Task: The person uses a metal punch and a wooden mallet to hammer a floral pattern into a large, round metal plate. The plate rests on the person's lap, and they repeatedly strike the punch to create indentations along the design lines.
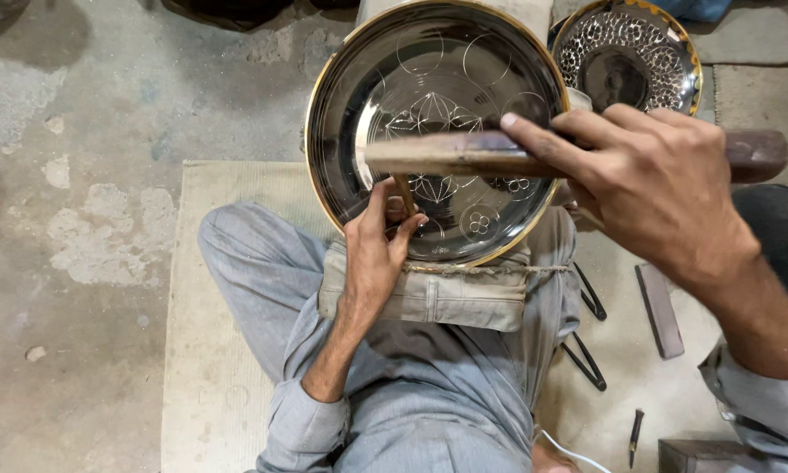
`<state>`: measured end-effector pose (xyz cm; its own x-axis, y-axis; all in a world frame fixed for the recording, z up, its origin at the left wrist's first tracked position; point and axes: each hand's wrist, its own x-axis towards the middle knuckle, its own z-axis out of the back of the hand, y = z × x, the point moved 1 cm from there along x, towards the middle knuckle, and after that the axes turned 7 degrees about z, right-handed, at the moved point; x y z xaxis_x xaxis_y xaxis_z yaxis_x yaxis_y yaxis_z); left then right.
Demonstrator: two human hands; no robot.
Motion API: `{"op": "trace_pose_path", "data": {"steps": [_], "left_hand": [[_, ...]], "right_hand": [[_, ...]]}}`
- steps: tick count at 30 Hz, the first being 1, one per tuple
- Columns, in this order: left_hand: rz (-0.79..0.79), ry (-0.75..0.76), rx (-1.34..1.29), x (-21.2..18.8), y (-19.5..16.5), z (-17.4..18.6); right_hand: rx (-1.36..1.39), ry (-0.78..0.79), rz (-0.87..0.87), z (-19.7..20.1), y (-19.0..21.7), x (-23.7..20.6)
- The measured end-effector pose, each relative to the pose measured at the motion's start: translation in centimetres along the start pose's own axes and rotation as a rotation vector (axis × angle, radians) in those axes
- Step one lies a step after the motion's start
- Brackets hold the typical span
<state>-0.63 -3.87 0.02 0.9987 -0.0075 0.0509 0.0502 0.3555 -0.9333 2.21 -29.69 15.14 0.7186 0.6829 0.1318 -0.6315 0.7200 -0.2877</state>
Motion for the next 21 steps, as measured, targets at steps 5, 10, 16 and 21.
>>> {"op": "trace_pose_path", "data": {"steps": [5,10,16,21], "left_hand": [[0.0,0.015,-0.029,0.1,-0.2,0.1],[-0.047,-0.012,-0.045,0.3,0.3,-0.4],[-0.079,-0.026,-0.042,-0.2,0.8,-0.7],[-0.047,-0.03,-0.055,-0.2,0.5,-0.8]], "right_hand": [[0.229,0.061,-0.2,0.7,0.2,-0.3],[-0.024,-0.001,-0.033,2.0,0.6,-0.4],[-0.098,0.133,-0.076,1.2,0.6,-0.4],[-0.215,0.196,-0.03,1.2,0.6,-0.4]]}}
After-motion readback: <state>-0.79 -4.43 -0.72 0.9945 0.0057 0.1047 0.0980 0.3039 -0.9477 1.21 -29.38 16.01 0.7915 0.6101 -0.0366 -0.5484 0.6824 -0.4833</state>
